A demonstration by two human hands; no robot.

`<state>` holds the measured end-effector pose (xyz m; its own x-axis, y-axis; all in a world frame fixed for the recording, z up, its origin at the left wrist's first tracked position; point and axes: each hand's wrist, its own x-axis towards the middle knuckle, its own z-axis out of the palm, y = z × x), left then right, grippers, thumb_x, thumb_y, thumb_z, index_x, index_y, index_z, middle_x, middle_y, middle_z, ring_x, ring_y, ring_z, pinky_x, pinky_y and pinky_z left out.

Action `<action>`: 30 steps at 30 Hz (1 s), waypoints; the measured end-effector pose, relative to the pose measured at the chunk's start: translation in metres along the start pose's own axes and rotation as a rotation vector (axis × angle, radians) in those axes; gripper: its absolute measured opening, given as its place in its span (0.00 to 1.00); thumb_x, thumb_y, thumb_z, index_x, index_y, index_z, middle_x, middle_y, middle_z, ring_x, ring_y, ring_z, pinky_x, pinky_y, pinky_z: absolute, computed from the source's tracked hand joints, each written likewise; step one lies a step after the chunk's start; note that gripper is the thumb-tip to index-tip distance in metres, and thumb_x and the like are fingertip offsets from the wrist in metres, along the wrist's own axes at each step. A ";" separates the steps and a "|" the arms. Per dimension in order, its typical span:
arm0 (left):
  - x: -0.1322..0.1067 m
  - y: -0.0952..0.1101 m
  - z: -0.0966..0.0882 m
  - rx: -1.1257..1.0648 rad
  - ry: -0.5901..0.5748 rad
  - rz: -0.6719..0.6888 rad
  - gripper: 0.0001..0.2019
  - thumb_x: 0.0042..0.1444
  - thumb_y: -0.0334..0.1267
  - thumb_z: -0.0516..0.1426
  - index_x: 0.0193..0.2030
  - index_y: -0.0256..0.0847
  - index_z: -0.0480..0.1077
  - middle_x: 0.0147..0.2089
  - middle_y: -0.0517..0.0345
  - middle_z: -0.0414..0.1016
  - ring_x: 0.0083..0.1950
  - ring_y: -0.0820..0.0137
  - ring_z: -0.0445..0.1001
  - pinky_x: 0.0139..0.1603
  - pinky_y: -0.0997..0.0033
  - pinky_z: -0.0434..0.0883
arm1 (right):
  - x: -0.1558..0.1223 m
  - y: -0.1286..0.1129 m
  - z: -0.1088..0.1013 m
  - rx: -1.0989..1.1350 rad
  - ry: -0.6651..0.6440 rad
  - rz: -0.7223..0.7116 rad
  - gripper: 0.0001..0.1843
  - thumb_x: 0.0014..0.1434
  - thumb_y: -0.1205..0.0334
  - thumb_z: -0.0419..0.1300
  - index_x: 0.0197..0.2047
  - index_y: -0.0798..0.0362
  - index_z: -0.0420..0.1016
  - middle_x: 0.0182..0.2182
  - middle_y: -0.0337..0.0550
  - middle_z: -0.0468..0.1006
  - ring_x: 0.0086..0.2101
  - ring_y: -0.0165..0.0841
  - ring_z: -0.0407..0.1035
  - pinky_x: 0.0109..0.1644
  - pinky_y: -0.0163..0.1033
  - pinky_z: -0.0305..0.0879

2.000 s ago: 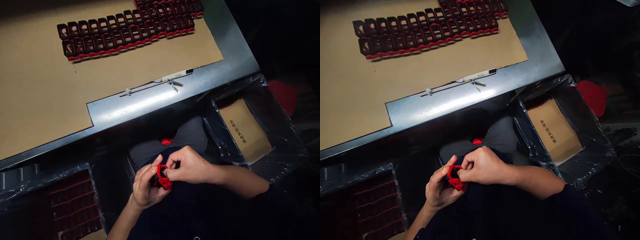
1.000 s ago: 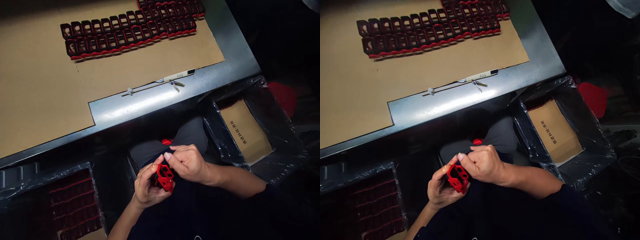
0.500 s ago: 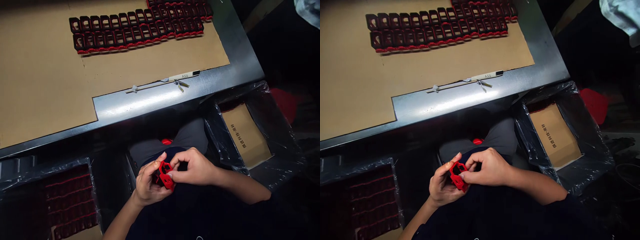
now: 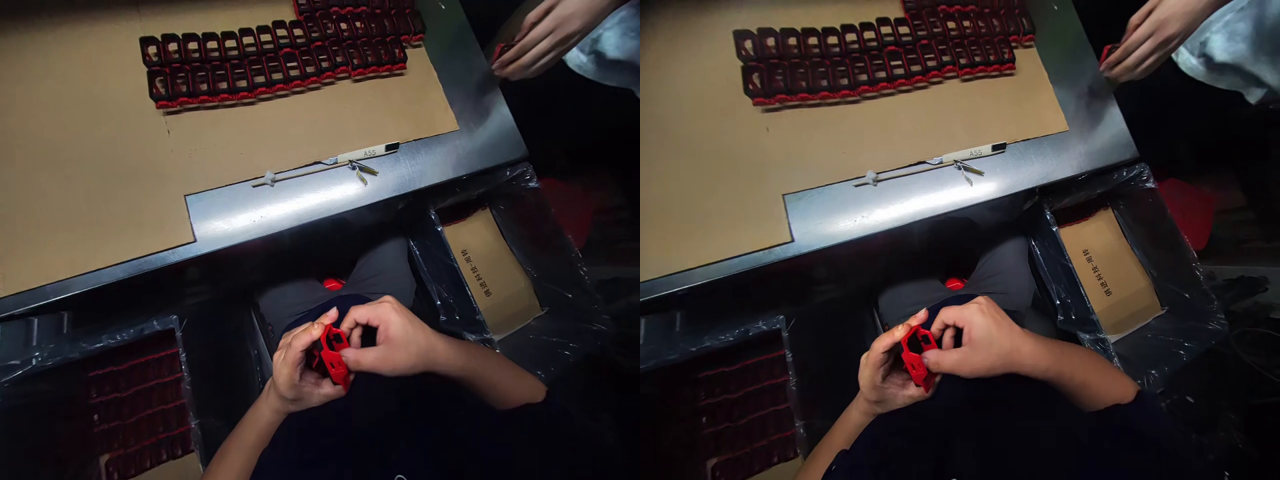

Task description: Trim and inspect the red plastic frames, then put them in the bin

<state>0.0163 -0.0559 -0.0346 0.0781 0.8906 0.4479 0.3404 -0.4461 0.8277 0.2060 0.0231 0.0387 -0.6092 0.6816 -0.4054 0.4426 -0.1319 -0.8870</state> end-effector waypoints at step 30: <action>-0.003 0.000 0.005 -0.386 0.014 -0.245 0.38 0.50 0.52 0.66 0.65 0.42 0.60 0.55 0.40 0.79 0.49 0.54 0.83 0.49 0.58 0.81 | 0.016 0.021 -0.001 0.193 0.302 0.108 0.23 0.64 0.51 0.59 0.21 0.55 0.75 0.19 0.40 0.77 0.24 0.29 0.70 0.33 0.34 0.64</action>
<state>0.0209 -0.0579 -0.0380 0.0254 0.9739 0.2254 -0.0269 -0.2247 0.9740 0.2064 0.0319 0.0139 -0.3313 0.8341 -0.4411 0.3442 -0.3284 -0.8796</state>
